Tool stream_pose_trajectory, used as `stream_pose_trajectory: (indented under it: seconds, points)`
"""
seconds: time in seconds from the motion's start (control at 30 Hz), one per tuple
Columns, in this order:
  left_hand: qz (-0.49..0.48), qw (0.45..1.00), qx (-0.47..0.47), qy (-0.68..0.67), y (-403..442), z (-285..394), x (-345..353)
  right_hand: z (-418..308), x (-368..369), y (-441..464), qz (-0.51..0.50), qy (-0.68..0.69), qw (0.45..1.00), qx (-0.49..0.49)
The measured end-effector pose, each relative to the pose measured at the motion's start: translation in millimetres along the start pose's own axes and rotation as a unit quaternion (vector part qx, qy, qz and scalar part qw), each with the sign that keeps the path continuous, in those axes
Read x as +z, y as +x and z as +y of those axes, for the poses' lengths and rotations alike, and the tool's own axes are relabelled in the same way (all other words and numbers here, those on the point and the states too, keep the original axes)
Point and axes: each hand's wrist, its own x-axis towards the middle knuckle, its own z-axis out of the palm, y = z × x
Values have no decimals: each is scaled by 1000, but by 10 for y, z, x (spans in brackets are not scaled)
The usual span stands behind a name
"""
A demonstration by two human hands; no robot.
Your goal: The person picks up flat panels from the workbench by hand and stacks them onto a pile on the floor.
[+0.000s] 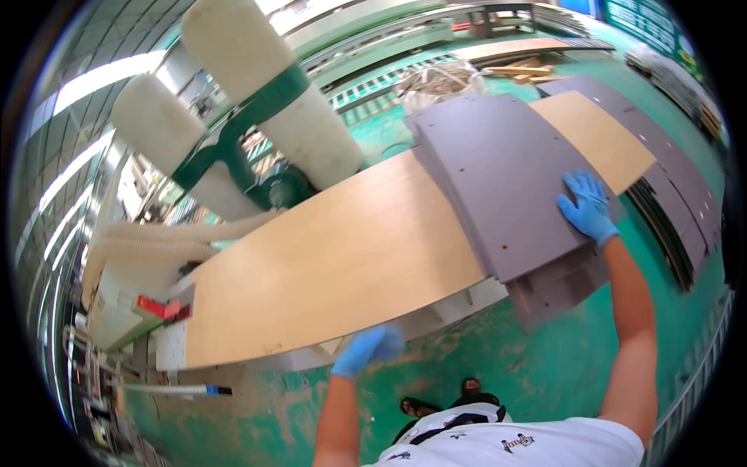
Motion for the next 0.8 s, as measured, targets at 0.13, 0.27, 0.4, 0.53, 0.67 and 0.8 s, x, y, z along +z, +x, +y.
stream_pose_trajectory:
  seconds: [0.13,0.27,0.4,0.53,0.67,0.8]
  points:
    - [174,957,-200,-116,-791,-1977,-411,59,-47,45,46,39,996,-62]
    - [524,769,-321,-175,-1773,-4589,-537,414,309,204,70,111,986,-102]
    - [506,714,-381,-299,-2276,-4458,127,466,495,216,22,112,991,-75]
    - [463,816,-264,-223,-1738,-5026,-422,-1336,-48,-253,-55,326,940,-88]
    - [401,896,-189,-10,-1412,-4605,-1183,-2932,-32,-634,-141,537,821,-137]
    - [458,862,-45,-213,-1359,-4351,-1973,-4456,63,-1157,-295,550,758,-190]
